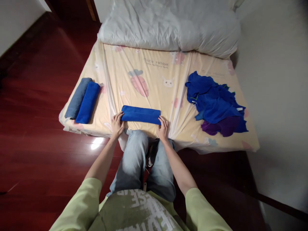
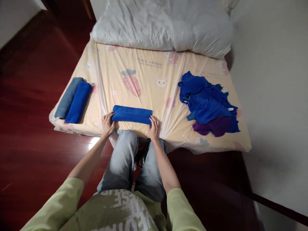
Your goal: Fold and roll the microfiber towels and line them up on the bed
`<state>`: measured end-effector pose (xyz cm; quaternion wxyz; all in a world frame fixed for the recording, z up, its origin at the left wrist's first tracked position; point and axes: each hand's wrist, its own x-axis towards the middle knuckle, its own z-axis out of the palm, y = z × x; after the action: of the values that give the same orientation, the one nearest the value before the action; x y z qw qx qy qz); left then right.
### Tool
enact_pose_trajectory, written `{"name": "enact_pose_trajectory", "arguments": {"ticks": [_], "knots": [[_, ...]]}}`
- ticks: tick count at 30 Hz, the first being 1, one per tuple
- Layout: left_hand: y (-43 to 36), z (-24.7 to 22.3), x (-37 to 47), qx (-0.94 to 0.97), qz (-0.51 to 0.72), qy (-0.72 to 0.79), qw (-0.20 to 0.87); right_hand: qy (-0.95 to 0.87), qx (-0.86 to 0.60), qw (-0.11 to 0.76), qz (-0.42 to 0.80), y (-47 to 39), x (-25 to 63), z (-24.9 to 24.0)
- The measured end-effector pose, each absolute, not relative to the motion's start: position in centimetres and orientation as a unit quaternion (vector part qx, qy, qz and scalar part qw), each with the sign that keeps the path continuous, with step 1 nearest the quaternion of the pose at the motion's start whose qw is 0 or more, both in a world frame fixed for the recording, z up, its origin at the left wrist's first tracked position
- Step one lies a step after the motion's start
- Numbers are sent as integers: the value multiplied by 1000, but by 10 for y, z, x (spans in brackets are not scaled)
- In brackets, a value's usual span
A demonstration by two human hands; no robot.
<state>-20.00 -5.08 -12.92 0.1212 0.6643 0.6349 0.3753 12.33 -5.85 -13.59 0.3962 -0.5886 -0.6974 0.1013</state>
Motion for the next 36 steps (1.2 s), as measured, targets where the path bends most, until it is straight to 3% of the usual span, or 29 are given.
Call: {"name": "enact_pose_trajectory", "arguments": {"ticks": [12, 25, 36], "knots": [[-51, -140, -199, 550, 441, 695, 140, -586, -668, 435, 145, -60, 123, -155], [-53, -132, -191, 546, 396, 729, 112, -527, -694, 441, 214, -46, 119, -144], [-49, -129, -189, 548, 367, 745, 98, -495, -708, 463, 200, -42, 116, -142]]}}
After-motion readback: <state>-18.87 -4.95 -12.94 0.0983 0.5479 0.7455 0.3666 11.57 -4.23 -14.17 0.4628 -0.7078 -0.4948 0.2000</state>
